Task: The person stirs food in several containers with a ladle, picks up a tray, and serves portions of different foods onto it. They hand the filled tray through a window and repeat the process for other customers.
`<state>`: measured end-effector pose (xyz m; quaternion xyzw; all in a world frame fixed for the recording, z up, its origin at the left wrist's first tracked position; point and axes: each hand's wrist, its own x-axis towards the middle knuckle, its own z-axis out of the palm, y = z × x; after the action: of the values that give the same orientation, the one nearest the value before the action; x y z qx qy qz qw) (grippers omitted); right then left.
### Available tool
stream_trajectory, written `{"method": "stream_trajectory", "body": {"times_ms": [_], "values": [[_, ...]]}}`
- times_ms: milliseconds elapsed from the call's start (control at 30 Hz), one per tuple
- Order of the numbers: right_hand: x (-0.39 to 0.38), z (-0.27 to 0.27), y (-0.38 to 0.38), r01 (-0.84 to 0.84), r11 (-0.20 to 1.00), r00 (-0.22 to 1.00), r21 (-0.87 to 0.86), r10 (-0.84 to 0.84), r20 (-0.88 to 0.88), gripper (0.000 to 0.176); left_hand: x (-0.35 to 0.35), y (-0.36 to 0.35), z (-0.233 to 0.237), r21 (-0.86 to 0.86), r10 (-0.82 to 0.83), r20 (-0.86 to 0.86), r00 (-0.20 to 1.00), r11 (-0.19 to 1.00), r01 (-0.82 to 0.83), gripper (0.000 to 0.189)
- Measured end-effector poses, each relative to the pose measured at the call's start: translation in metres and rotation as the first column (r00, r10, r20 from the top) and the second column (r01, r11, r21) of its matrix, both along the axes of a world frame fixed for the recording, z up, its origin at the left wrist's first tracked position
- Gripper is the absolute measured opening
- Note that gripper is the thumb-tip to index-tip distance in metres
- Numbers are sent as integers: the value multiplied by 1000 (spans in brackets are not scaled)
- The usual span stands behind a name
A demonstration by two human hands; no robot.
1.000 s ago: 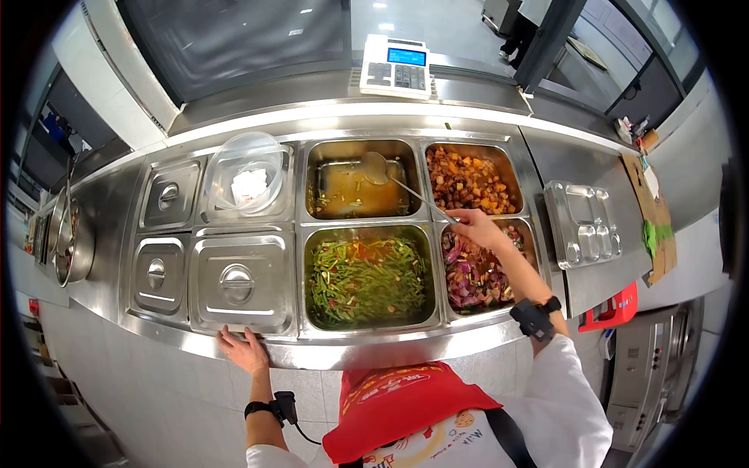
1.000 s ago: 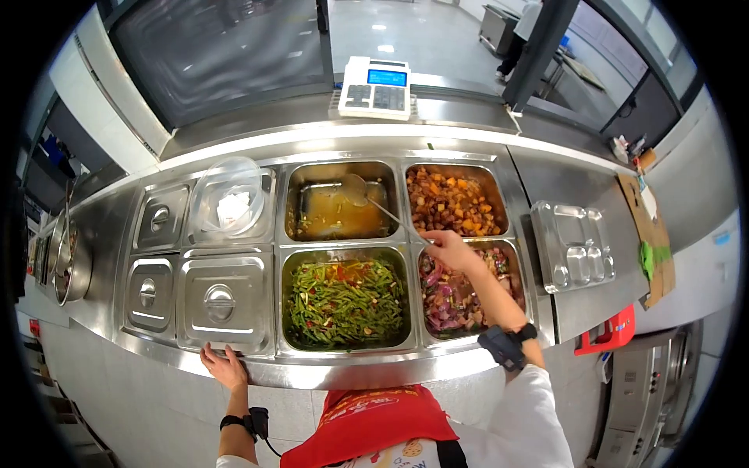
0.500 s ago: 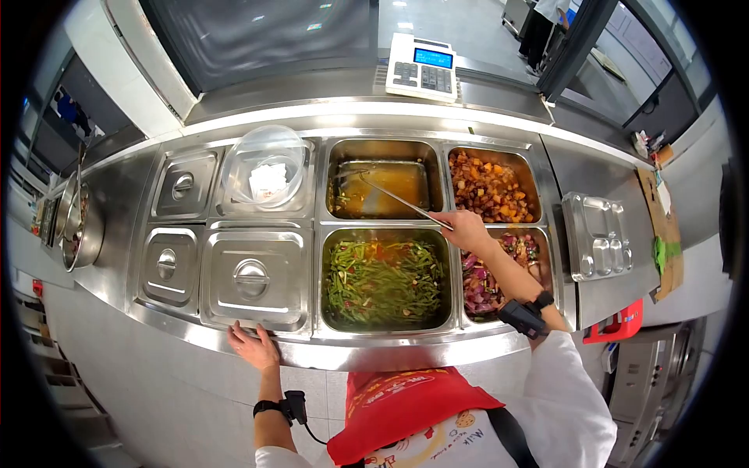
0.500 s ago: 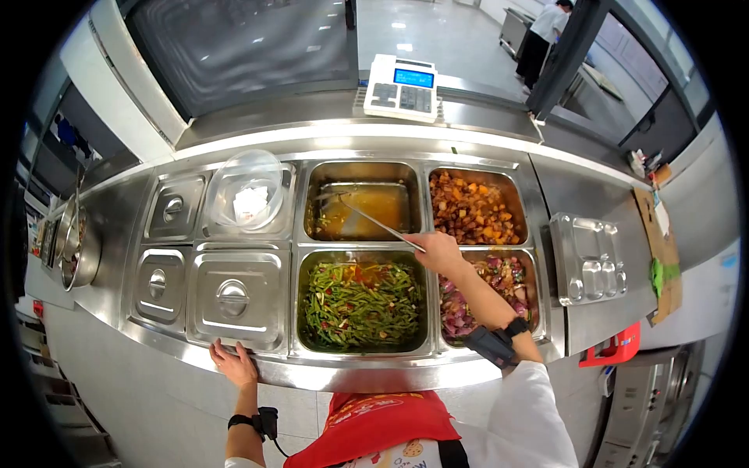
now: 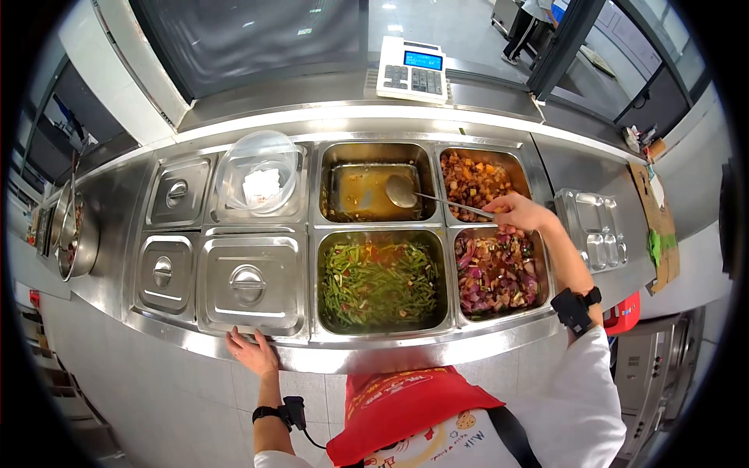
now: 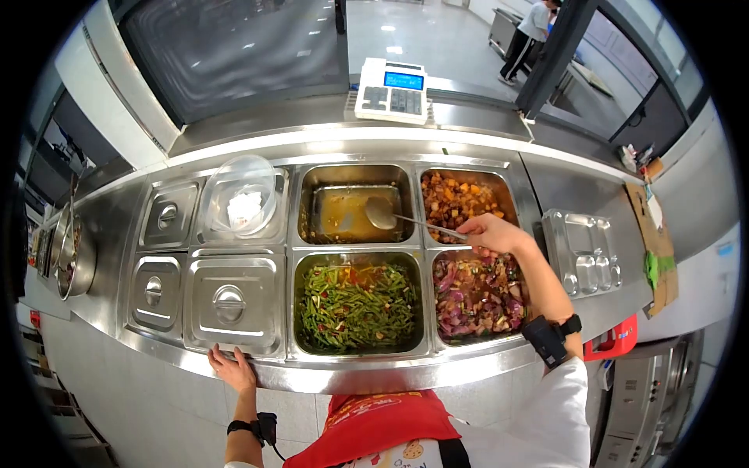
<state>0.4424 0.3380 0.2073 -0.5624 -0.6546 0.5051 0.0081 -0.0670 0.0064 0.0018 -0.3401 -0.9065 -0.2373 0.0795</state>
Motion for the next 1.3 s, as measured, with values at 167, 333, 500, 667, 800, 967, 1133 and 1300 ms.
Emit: {"method": "stream_trajectory", "body": {"times_ms": [167,333,500,667,800,967,1133,1300], "values": [[-2,-5,16,45,976,995,-214,-63,-82,35,2,1,2,-6,13,2,1000,1000,-13,54],[-46,-37,13,-7,941,978,-337,-64,-198,31,1,1,3,-5,13,-8,1000,1000,-13,52],[-78,-69,3,41,843,905,-536,-259,-337,34,-2,0,-2,15,7,-28,1000,1000,-6,52],[-60,-99,-13,48,719,767,-693,-471,-435,29,3,2,5,7,23,12,1000,1000,-23,54],[-43,-126,-29,3,649,647,-761,-581,-493,32,2,2,3,1,26,21,999,1000,-26,54],[-44,-132,-52,47,681,594,-731,-608,-527,33,3,2,3,0,30,19,999,1000,-30,55],[-23,-89,-63,12,760,645,-650,-503,-576,32,1,1,-4,10,18,-18,1000,1000,-18,54],[14,-28,-69,-89,931,899,-353,-78,-432,39,2,0,1,13,1,-10,1000,1000,-1,54]]}}
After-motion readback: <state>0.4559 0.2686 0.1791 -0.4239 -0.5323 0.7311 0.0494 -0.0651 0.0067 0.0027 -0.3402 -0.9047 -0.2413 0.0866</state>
